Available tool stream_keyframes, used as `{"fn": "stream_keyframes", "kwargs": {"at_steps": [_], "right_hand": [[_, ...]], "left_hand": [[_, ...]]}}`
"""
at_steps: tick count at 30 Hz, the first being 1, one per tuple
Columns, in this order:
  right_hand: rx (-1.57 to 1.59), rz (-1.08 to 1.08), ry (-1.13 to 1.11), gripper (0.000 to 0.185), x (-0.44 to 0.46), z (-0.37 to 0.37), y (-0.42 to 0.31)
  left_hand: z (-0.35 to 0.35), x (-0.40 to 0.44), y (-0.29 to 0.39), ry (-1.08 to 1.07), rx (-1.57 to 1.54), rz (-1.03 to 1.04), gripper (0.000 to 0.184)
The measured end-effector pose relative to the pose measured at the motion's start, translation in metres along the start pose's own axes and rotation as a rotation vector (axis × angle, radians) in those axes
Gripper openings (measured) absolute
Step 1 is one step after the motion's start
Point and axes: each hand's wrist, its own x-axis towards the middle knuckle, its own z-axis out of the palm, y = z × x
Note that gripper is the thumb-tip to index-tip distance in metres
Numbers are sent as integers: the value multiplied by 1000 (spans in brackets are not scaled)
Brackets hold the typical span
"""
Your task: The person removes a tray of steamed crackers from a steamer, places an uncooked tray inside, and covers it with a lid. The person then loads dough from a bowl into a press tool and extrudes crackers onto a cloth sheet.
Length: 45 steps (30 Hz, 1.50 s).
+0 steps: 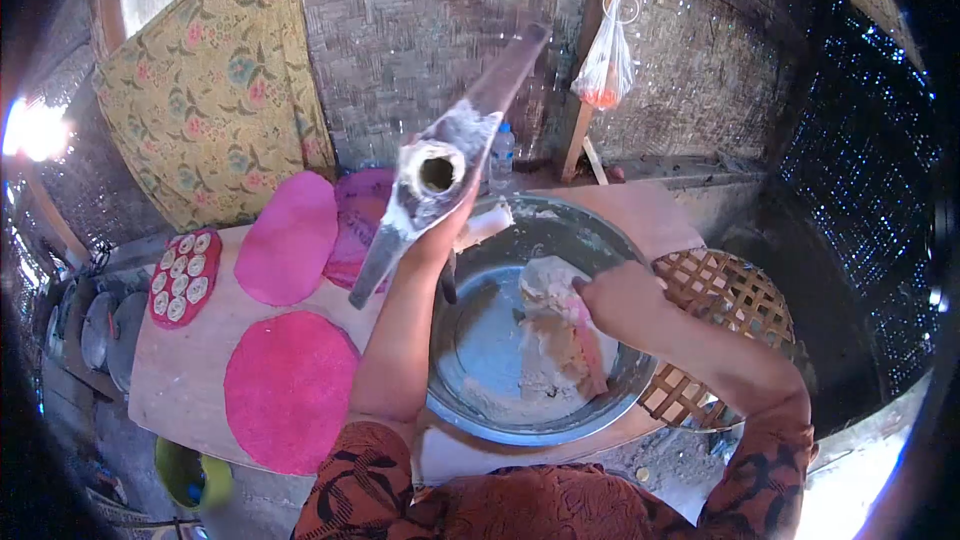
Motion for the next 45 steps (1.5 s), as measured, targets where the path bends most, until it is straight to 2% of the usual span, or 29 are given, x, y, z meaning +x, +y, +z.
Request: {"fn": "stream_keyframes", "kwargs": {"at_steps": [1,3,7,10,12,16,18,19,21,22,24,25,26,27,30,32,33,34,36,37,38,39,40,41,43,44,45], "right_hand": [[9,-3,-20,21,10,16,-8],[-206,-72,-175,19,29,45,-21],[-260,-172,-260,19,38,74,-20],[-155,-263,-244,19,30,56,-22],[-15,-270,-348,15,23,32,-28],[64,-287,-247,17,-4,13,-43],[110,-228,-490,21,-6,-12,-45],[111,-225,-491,21,-8,-23,-40],[261,18,-447,30,-9,-43,-26],[307,64,-466,32,-14,-53,-14],[345,120,-463,35,-31,-71,18],[480,67,-433,34,-43,-81,35],[610,12,-395,33,-56,-93,49],[595,25,-366,33,-69,-109,57],[933,114,-214,30,-115,-150,80],[1012,163,-57,31,-144,-165,94],[994,177,-19,33,-155,-175,98],[992,185,42,33,-163,-180,102],[983,236,92,34,-175,-187,110],[985,310,88,35,-180,-189,112],[910,275,132,35,-181,-187,117],[696,241,219,29,-183,-193,112],[481,205,303,24,-178,-199,103],[475,203,321,24,-174,-208,88],[-303,326,475,14,-164,-219,49],[-433,302,566,11,-154,-213,39],[-448,273,552,12,-147,-208,28]], "left_hand": [[1,-5,2,7,606,290,25],[5,-8,8,-15,512,206,26],[10,-5,5,-71,155,-55,30],[15,-4,0,-69,275,43,32],[16,-3,5,-74,370,79,33],[15,-5,10,-143,204,-32,35],[17,-4,5,-201,237,-80,37],[18,-4,4,-258,271,-129,39],[18,-7,7,-305,354,-100,40],[19,-7,10,-348,440,-65,41],[33,-20,-16,-313,-47,-245,41],[40,-26,-29,-273,-280,-330,41],[41,-21,-15,-385,-31,-260,42],[42,-16,0,-482,214,-167,44],[53,-20,15,-351,371,83,44],[63,-10,31,-332,103,81,39],[64,-2,56,-342,23,108,25],[61,8,81,-369,184,318,26],[61,24,111,-371,205,489,26],[62,30,117,-373,198,510,26],[63,36,123,-473,275,517,26],[64,41,129,-569,358,521,26],[64,45,137,-566,365,542,26],[64,45,144,-604,408,526,25],[68,39,145,-646,598,438,23],[70,35,143,-652,605,442,23],[70,30,142,-604,595,428,22]]}}
